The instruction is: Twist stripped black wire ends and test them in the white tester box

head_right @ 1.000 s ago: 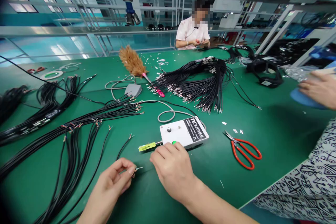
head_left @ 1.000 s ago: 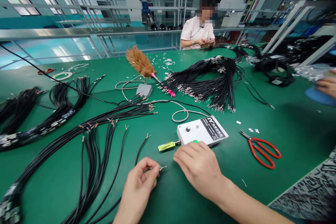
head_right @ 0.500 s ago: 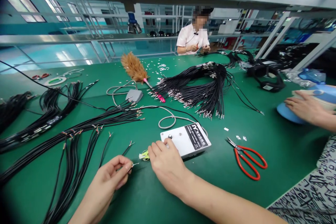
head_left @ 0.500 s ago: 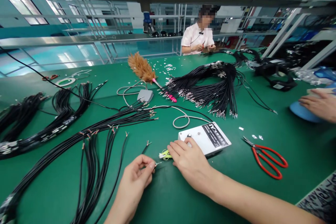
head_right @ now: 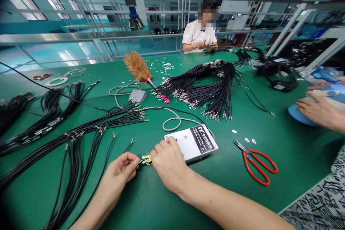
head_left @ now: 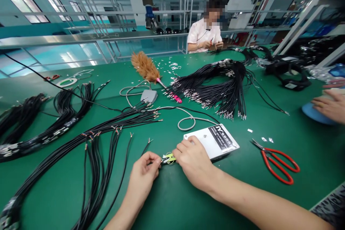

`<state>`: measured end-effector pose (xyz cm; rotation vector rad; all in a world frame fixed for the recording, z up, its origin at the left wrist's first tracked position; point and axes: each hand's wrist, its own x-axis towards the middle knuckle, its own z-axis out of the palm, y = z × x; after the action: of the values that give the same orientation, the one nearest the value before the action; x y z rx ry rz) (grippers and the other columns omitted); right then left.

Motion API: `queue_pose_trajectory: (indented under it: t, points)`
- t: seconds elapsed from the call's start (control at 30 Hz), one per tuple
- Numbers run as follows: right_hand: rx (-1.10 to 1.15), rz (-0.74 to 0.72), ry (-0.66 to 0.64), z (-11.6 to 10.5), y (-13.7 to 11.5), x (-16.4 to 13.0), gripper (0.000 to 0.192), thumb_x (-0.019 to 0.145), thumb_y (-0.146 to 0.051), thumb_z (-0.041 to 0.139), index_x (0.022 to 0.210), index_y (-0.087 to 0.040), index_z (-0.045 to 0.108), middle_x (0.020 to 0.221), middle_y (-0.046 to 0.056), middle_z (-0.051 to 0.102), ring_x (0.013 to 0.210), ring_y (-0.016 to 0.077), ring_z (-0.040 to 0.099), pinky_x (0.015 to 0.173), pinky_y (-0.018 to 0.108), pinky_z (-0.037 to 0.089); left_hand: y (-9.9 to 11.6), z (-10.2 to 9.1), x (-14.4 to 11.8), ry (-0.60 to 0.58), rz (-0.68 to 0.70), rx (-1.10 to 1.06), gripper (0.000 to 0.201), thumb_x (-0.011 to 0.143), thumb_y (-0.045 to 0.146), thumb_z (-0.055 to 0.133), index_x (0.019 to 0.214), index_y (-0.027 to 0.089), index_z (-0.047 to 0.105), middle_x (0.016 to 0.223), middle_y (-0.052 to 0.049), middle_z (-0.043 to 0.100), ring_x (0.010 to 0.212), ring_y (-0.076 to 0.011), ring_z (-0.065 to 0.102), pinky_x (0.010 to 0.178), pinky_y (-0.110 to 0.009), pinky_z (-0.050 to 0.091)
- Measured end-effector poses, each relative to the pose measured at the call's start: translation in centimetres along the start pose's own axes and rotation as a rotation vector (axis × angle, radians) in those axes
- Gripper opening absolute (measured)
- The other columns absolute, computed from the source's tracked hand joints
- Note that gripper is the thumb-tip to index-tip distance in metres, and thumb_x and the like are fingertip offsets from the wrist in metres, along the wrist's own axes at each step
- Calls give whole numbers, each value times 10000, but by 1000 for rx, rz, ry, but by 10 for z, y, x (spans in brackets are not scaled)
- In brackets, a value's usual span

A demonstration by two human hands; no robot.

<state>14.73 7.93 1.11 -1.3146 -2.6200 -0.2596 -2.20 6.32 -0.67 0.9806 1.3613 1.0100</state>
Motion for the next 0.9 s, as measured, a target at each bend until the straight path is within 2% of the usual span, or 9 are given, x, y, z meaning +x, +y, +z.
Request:
queue_pose_trajectory:
  t: [0.4, 0.6, 0.73, 0.8, 0.9]
  points:
    - [34, 36, -42, 0, -1, -1, 150, 878, -97, 620, 749, -173, 620, 737, 24, 653, 730, 191, 561, 724, 357, 297, 3, 3, 3, -11, 10, 56, 323, 633, 442, 741, 643, 162, 581, 558, 62, 501, 425, -52, 371, 415, -166, 258]
    - [53, 40, -48, 0, -2, -2, 115, 851, -97, 641, 772, -170, 602, 765, 33, 652, 764, 212, 564, 738, 378, 305, 2, 2, 5, -23, 40, 124, 279, 671, 430, 677, 666, 170, 577, 570, 60, 495, 425, -65, 369, 415, -177, 264]
    - [72, 29, -41, -7, -1, -4, 99, 837, -183, 704, 864, -162, 611, 879, 51, 684, 883, 232, 580, 778, 396, 322, 0, -2, 5, -39, 111, 210, 232, 720, 398, 640, 674, 183, 569, 588, 52, 505, 468, -94, 417, 453, -200, 305]
    - [111, 43, 8, -14, 1, -9, 199, 846, -266, 723, 973, -158, 614, 1011, 69, 695, 989, 246, 578, 822, 404, 326, -2, -4, 5, -43, 162, 264, 206, 744, 377, 633, 683, 190, 570, 613, 42, 531, 525, -119, 468, 508, -217, 343]
    - [230, 108, 188, -23, 10, -26, 239, 898, -258, 670, 1112, -179, 597, 1162, 60, 683, 1095, 239, 569, 902, 403, 317, -4, -6, 5, -45, 211, 329, 185, 783, 364, 611, 701, 203, 576, 651, 31, 564, 596, -151, 518, 572, -236, 371]
